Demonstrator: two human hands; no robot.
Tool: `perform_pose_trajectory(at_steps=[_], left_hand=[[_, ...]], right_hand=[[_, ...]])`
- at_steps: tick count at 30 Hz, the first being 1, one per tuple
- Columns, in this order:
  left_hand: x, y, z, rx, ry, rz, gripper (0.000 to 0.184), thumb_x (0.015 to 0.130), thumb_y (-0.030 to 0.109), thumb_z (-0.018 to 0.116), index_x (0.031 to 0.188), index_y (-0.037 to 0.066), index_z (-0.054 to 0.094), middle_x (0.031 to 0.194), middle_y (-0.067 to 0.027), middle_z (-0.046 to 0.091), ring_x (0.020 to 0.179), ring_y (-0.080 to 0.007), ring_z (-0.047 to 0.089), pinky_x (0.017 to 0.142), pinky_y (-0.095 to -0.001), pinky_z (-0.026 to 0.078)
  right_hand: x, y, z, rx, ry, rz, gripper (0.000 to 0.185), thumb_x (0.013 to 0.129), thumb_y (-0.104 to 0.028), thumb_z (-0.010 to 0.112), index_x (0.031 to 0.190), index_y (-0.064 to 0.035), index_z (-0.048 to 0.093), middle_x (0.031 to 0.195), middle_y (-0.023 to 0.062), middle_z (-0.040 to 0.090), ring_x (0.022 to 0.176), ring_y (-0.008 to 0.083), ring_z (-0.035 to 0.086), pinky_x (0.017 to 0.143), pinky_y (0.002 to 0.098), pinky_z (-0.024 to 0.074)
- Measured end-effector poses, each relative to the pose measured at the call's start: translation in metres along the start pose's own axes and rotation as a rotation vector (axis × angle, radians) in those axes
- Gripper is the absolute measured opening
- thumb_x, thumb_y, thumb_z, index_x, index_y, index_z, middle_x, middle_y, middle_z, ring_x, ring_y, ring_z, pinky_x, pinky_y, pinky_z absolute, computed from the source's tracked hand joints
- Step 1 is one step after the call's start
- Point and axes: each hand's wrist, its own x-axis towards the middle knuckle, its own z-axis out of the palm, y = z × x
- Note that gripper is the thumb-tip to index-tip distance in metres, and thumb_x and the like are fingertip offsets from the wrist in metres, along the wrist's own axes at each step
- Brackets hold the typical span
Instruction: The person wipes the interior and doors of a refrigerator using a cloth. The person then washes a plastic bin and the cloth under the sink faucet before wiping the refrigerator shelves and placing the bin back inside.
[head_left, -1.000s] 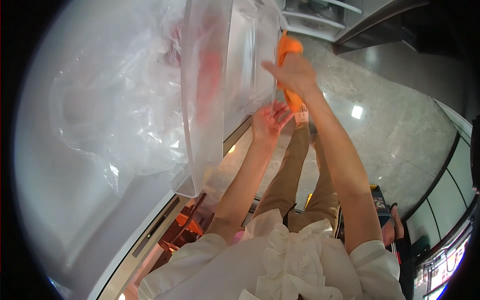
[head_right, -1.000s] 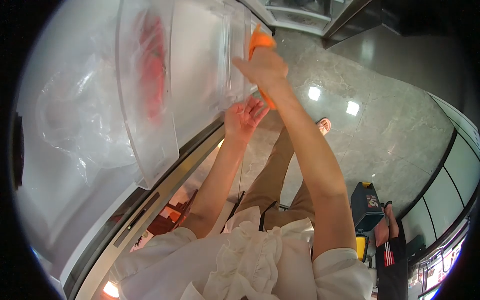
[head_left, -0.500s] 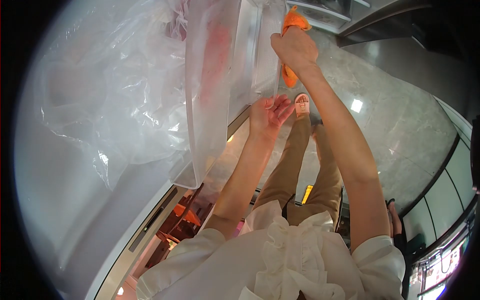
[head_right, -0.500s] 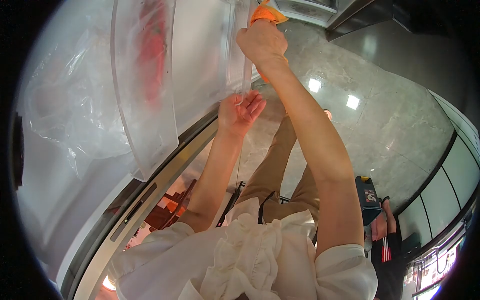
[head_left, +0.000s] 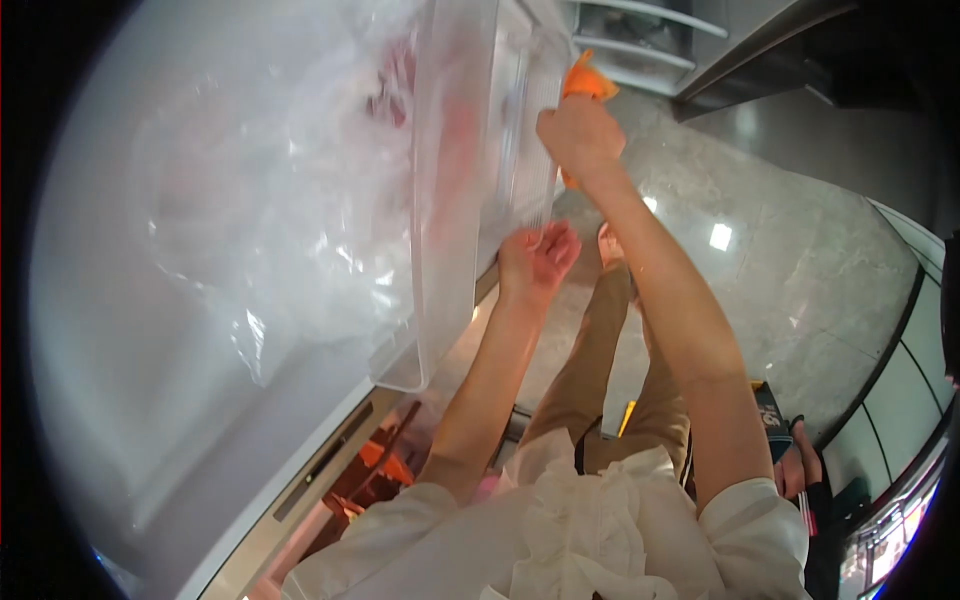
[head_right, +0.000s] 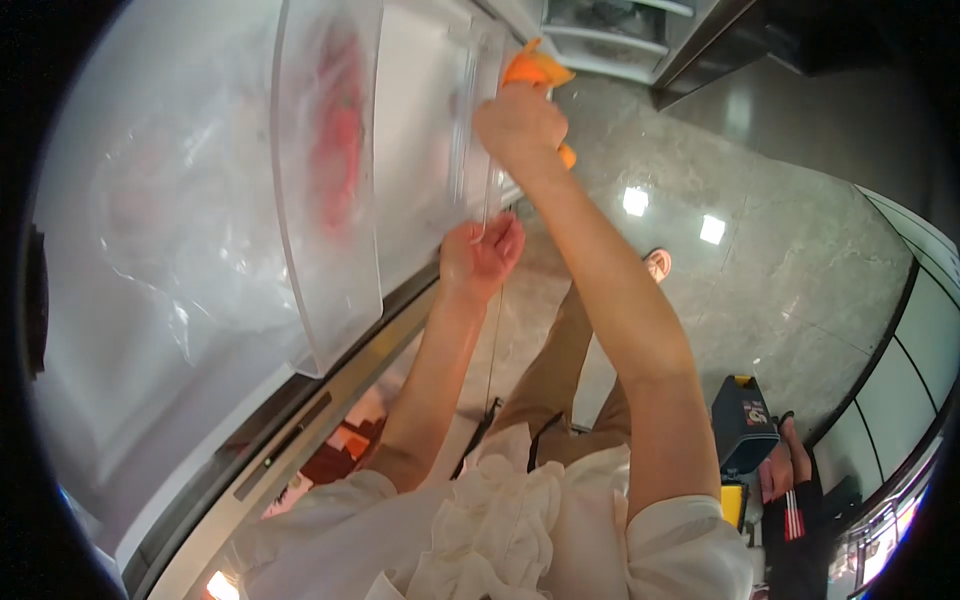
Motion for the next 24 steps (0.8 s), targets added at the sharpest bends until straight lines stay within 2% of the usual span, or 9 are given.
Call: perform_pose_trajectory(at_steps=[3,6,9,12,16,19,21,23,24], left_hand=[[-0.002,0.0,-0.005,0.09,0.019,0.008,0.029,0.084,0.009,0.038,0.104,-0.009,0.047,0.1,-0.0202,0.062,0.087,-0.0304,0.063,0.084,-0.0443,0.054],[-0.001,0.0,0.0,0.169,0.013,0.021,0.029,0.084,0.01,0.038,0.102,-0.008,0.05,0.101,-0.0196,0.063,0.088,-0.0298,0.063,0.086,-0.0441,0.053],[0.015,-0.003,-0.009,0.169,0.013,-0.005,0.026,0.081,0.012,0.04,0.1,-0.001,0.052,0.099,-0.0176,0.063,0.088,-0.0284,0.062,0.084,-0.0461,0.055],[0.019,-0.006,-0.008,0.179,0.019,0.027,0.027,0.082,0.013,0.039,0.1,-0.002,0.051,0.101,-0.0191,0.063,0.088,-0.0289,0.062,0.085,-0.0468,0.055],[0.02,-0.008,-0.007,0.17,0.038,0.043,0.026,0.082,0.014,0.038,0.1,-0.001,0.05,0.101,-0.0194,0.063,0.087,-0.029,0.062,0.084,-0.0466,0.056],[0.028,-0.009,-0.011,0.19,0.041,0.083,0.024,0.083,0.015,0.038,0.097,0.0,0.048,0.099,-0.0192,0.063,0.088,-0.0297,0.062,0.085,-0.0458,0.055],[0.022,-0.01,-0.013,0.203,0.016,0.094,0.033,0.086,0.024,0.049,0.101,-0.005,0.051,0.114,-0.0189,0.06,0.104,-0.0292,0.059,0.099,-0.0508,0.045],[-0.007,-0.009,-0.001,0.224,-0.01,0.058,0.047,0.087,0.033,0.053,0.112,-0.006,0.046,0.121,-0.0183,0.056,0.108,-0.0288,0.057,0.1,-0.0535,0.042],[-0.024,-0.01,-0.001,0.251,-0.006,-0.001,0.062,0.089,0.042,0.058,0.123,-0.007,0.041,0.127,-0.0177,0.052,0.112,-0.0285,0.055,0.102,-0.0562,0.039]], right_hand=[[-0.007,-0.007,-0.01,0.034,-0.062,0.019,0.046,0.083,-0.027,0.049,0.115,0.0065,0.052,0.117,0.023,0.059,0.1,0.0367,0.064,0.085,0.0445,0.0498],[-0.001,-0.007,-0.007,-0.022,-0.106,0.013,0.052,0.085,-0.026,0.05,0.124,0.009,0.041,0.117,0.0231,0.057,0.099,0.0367,0.064,0.086,0.0451,0.0494],[0.001,-0.004,0.003,0.004,-0.061,0.033,0.047,0.083,-0.018,0.052,0.12,0.0095,0.05,0.12,0.0229,0.056,0.105,0.0335,0.063,0.085,0.0379,0.0513],[0.004,-0.002,0.01,-0.013,-0.036,0.041,0.05,0.086,-0.026,0.049,0.122,0.0088,0.042,0.123,0.0224,0.053,0.102,0.0365,0.063,0.087,0.0452,0.049],[0.005,0.002,0.019,0.056,0.031,0.048,0.049,0.086,-0.028,0.05,0.119,0.0082,0.046,0.128,0.0225,0.05,0.103,0.0368,0.062,0.088,0.045,0.0484],[0.003,0.005,0.0,0.107,0.045,0.055,0.044,0.082,-0.028,0.057,0.11,0.0059,0.058,0.112,0.0214,0.06,0.097,0.0328,0.065,0.086,0.04,0.0509],[-0.001,0.018,-0.03,0.311,-0.471,-0.002,0.057,0.084,-0.048,0.059,0.109,0.0024,0.061,0.1,0.0159,0.064,0.08,0.0254,0.067,0.082,0.0353,0.0521],[0.002,0.053,-0.026,0.437,-0.669,-0.01,0.077,0.082,-0.068,0.056,0.122,-0.0029,0.054,0.092,0.0101,0.066,0.099,0.0192,0.063,0.086,0.0327,0.0494],[-0.006,0.074,-0.023,0.737,-0.742,-0.002,0.074,0.086,-0.066,0.052,0.126,-0.004,0.052,0.095,0.0084,0.066,0.097,0.018,0.063,0.084,0.031,0.05]])
